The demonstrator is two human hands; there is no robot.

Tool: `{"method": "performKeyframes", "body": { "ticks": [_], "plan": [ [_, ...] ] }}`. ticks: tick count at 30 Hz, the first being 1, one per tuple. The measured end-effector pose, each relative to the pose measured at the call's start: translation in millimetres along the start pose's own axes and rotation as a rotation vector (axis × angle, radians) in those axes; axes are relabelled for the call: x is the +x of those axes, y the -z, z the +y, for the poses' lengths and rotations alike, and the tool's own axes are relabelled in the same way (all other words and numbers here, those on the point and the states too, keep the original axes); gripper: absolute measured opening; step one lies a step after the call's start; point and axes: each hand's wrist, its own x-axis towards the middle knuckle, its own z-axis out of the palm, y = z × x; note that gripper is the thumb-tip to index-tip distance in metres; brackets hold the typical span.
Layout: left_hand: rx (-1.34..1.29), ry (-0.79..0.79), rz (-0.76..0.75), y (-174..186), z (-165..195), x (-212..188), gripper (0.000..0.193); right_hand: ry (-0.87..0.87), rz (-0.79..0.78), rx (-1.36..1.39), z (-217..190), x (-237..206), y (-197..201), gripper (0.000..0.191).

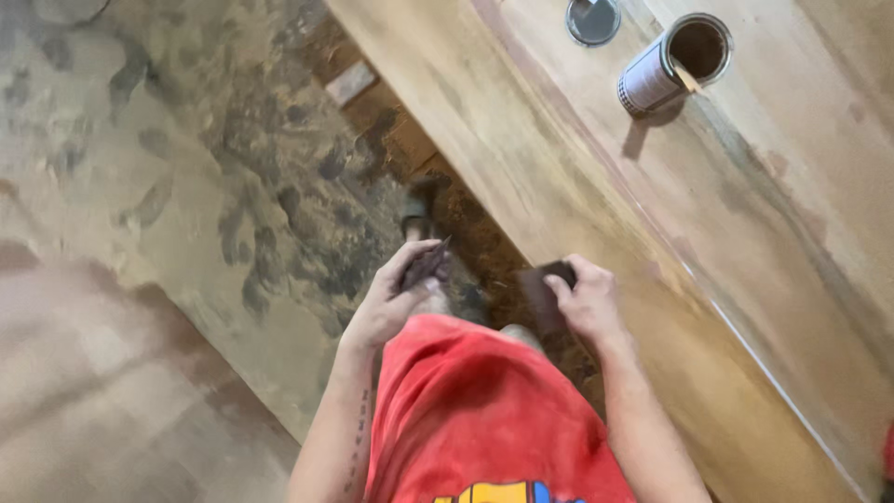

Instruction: The person sands a large wooden board with sandpaper, then scoops wood filler from a can onto a putty knife and spreads it into a groove on the board. The person also uses a utility knife to scrape a small packet and applies filler to the board.

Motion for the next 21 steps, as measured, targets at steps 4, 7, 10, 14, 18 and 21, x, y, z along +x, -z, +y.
{"method": "performKeyframes", "body": {
  "ticks": [4,7,10,14,18,21],
  "plan": [
    [-0.389,0.182,0.005,52.6,-22.8,92.7,0.049,-0.104,0.211,0.145,14.2,80.1,-44.6,0.030],
    [-0.566,0.234,-0.018,85.0,-21.8,156.1,0.042,-0.274,0.223,0.045,-1.9,132.3,-55.0,0.030],
    [-0.541,0.290,-0.057,108.3,-6.5,209.8,0.043,-0.294,0.253,-0.045,-10.4,162.7,-50.6,0.034],
    [-0.320,0.312,-0.134,111.7,20.8,274.7,0.050,-0.440,0.553,-0.226,-10.5,174.3,-12.3,0.061],
    [-0.342,0.251,-0.210,120.3,44.9,329.3,0.049,-0.546,0.795,-0.081,3.9,208.3,46.9,0.090],
    [-0.365,0.283,-0.144,115.8,48.5,342.7,0.041,-0.393,0.772,0.095,12.8,239.4,87.2,0.120]
  ]
}}
